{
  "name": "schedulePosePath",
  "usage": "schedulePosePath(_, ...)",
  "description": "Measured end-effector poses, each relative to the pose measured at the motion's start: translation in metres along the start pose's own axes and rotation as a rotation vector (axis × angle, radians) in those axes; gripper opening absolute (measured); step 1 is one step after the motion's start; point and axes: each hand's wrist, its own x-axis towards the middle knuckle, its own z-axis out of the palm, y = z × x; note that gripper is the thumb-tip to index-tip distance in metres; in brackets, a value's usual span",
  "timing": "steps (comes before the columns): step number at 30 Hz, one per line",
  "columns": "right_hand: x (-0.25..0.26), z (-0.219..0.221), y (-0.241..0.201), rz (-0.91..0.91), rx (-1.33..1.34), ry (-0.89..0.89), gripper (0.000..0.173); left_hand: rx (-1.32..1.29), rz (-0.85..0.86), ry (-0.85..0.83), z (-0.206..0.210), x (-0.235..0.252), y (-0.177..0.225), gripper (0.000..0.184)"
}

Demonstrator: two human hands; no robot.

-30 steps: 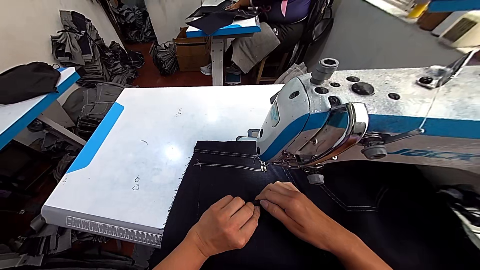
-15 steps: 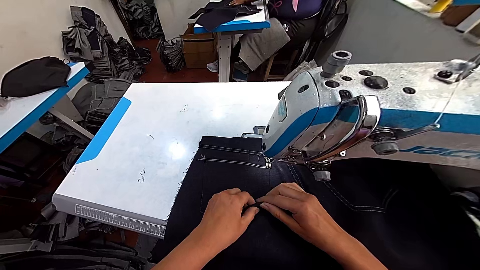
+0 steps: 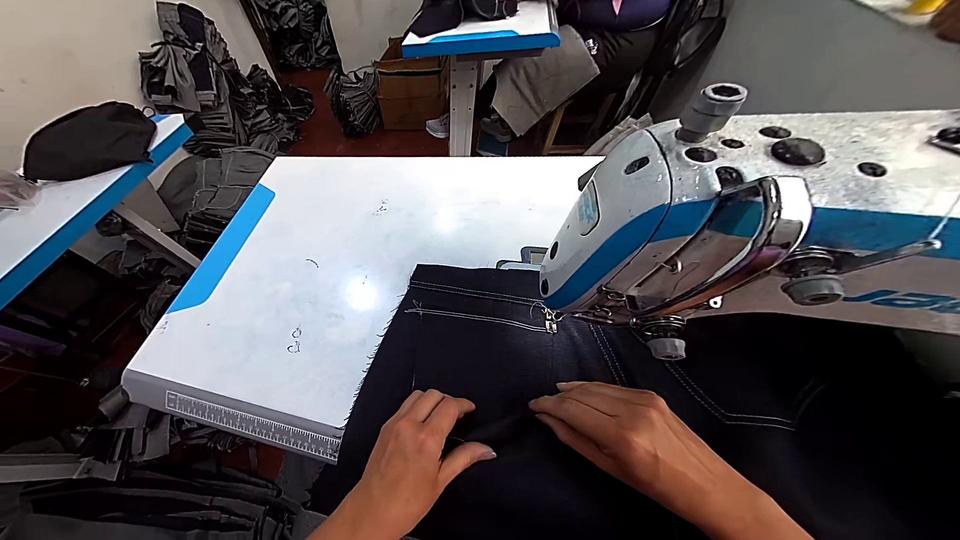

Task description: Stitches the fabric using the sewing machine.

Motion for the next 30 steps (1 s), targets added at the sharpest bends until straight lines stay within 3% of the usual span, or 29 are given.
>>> schedulePosePath(6, -0.001, 0.001, 0.001, 0.009, 0.014, 0.017, 0.022, -0.159, 0.017, -0.069, -0.004, 0.003, -0.005, 0.048)
schedulePosePath(9, -0.002, 0.001, 0.001, 0.014, 0.019, 0.012, 0.022, -0.188, 0.023, -0.101, -0.006, 0.004, -0.009, 0.035)
schedulePosePath(17, -0.001, 0.002, 0.001, -0.007, 0.010, 0.027, 0.022, 0.025, 0.255, 0.175, 0.014, -0.004, -0.014, 0.017)
schedulePosePath(22, -0.002, 0.003, 0.001, -0.157, -0.051, 0.075, 0.017, 0.078, 0.356, 0.246, 0.017, -0.001, -0.020, 0.014)
schedulePosePath(26, -0.010, 0.002, -0.006, -0.171, -0.095, 0.032, 0.017, 0.258, 0.527, 0.179, 0.007, 0.001, -0.018, 0.020)
schedulePosePath(30, -0.014, -0.005, -0.029, -0.014, -0.215, -0.086, 0.026, 0.430, 0.516, -0.003, -0.006, 0.003, -0.001, 0.026)
